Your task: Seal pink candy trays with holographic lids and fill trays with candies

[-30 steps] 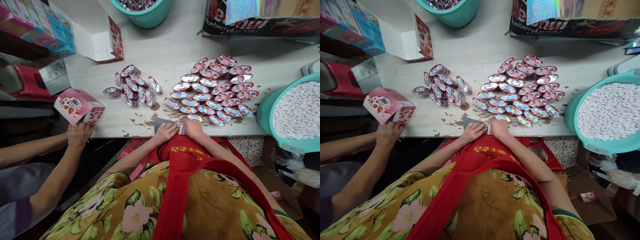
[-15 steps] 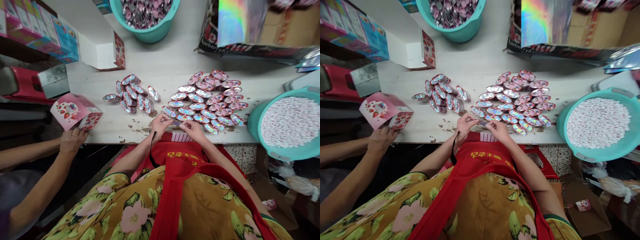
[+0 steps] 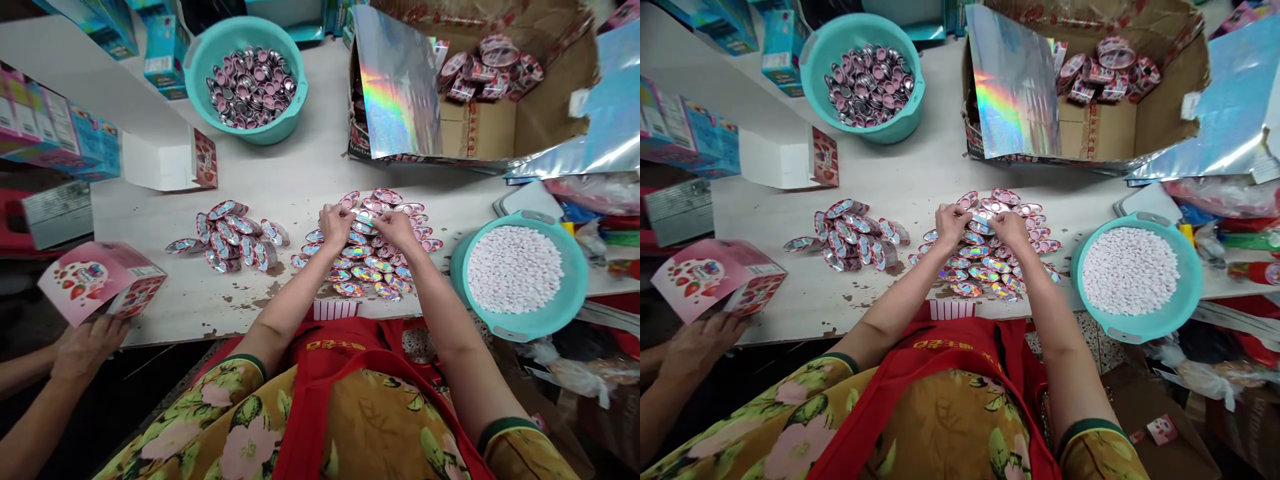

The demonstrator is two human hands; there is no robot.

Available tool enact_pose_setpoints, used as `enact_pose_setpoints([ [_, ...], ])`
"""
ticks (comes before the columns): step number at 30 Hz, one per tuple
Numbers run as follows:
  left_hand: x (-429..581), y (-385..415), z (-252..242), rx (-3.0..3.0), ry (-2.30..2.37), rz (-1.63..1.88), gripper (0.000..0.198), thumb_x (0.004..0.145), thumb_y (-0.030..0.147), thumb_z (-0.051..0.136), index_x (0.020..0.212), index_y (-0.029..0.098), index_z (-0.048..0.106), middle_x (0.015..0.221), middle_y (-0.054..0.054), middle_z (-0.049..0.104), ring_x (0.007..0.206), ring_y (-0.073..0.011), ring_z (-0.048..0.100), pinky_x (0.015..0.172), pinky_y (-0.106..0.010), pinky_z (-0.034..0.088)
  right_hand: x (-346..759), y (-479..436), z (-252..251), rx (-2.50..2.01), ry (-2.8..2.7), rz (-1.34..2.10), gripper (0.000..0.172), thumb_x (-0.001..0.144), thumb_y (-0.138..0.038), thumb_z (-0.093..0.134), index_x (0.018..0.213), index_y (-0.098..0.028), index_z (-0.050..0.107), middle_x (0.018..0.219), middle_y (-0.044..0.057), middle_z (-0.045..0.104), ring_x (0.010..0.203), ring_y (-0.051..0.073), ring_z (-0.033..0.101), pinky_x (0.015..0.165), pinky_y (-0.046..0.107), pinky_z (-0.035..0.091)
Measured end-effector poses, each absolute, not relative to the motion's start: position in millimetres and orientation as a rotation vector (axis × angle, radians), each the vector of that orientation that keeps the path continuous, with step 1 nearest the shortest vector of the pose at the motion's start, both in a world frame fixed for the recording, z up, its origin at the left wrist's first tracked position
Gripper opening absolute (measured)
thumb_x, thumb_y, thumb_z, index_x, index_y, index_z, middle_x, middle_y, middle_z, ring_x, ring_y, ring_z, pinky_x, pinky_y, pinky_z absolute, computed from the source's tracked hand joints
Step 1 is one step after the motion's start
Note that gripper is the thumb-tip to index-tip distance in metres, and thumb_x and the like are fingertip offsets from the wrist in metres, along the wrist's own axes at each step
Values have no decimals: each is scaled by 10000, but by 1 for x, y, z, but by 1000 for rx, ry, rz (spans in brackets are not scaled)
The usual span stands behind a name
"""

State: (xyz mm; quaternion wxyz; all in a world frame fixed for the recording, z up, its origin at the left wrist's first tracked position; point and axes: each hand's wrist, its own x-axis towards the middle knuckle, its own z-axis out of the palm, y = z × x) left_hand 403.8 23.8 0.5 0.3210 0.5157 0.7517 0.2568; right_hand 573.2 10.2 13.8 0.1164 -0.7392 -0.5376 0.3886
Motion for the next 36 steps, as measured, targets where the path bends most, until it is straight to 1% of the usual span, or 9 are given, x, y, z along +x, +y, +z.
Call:
enact_pose_setpoints([
  [3, 413, 31, -5, 1417, 2070, 530, 86, 839, 268, 748, 768, 252, 703, 1094, -82, 641, 1173, -313, 544, 977, -449, 455, 572, 27, 10, -2289, -1666, 1023, 191, 840, -325, 653, 787, -174, 757, 771, 37, 739, 730, 173, 642, 676, 265, 427],
  [9, 415, 41, -9, 1520, 2136, 357, 67, 880, 317, 736, 906, 271, 694, 1179, -89, 622, 1208, -317, 513, 987, -450, 444, 566, 38, 15, -2601, -1647, 920, 228, 827, -391, 722, 920, -195, 789, 986, 113, 774, 956, 270, 707, 818, 351, 518],
  [16, 386, 47, -5, 1687, 2058, 281, 405, 985, 472, 580, 1359, 325, 627, 1405, -108, 577, 1326, -339, 469, 1055, -461, 403, 569, 26, 11, -2541, -1610, 795, 240, 881, -427, 712, 955, -200, 738, 977, 103, 768, 976, 288, 692, 869, 393, 514],
  [18, 370, 56, -14, 1765, 1891, 279, 378, 1002, 465, 539, 1316, 301, 671, 1382, -94, 623, 1305, -324, 502, 1072, -447, 397, 566, 10, 9, -2421, -1589, 776, 256, 918, -423, 666, 1027, -198, 716, 981, 84, 764, 952, 266, 684, 870, 377, 508],
  [22, 334, 92, -48, 1880, 1397, 400, 288, 950, 353, 601, 1139, 201, 756, 1116, -72, 738, 1122, -268, 640, 1017, -374, 436, 537, -51, 18, -2124, -1635, 828, 302, 996, -403, 538, 1144, -183, 684, 1028, 92, 750, 955, 236, 672, 890, 350, 503],
  [25, 312, 120, -69, 1921, 1303, 409, 219, 891, 240, 622, 1031, 180, 781, 957, -60, 739, 1010, -249, 674, 975, -364, 447, 495, -106, 31, -1876, -1860, 1106, 285, 1007, -347, 526, 1166, -196, 707, 1113, 112, 754, 1047, 244, 681, 955, 353, 502],
  [28, 297, 128, -67, 1910, 1312, 402, 170, 884, 212, 626, 961, 179, 774, 943, -68, 722, 1044, -259, 660, 1006, -396, 432, 452, -145, 36, -1695, -2146, 1385, 341, 1006, -296, 531, 1296, -193, 677, 1301, 140, 713, 1209, 264, 652, 1027, 359, 485],
  [32, 272, 71, -30, 1840, 1434, 581, 183, 913, 330, 688, 1034, 201, 731, 1102, -93, 673, 1236, -301, 563, 1099, -465, 369, 421, -159, 25, -1799, -2489, 1547, 377, 1035, -318, 452, 1309, -187, 675, 1233, 178, 735, 1140, 308, 694, 932, 383, 513],
  [36, 244, -62, 7, 1917, 1492, 492, 224, 980, 410, 592, 1022, 242, 734, 1031, -101, 669, 1104, -285, 573, 1017, -448, 411, 417, -155, 17, -1882, -2551, 1564, 408, 1065, -356, 360, 1241, -225, 703, 1174, 157, 759, 1108, 299, 709, 877, 365, 505],
])
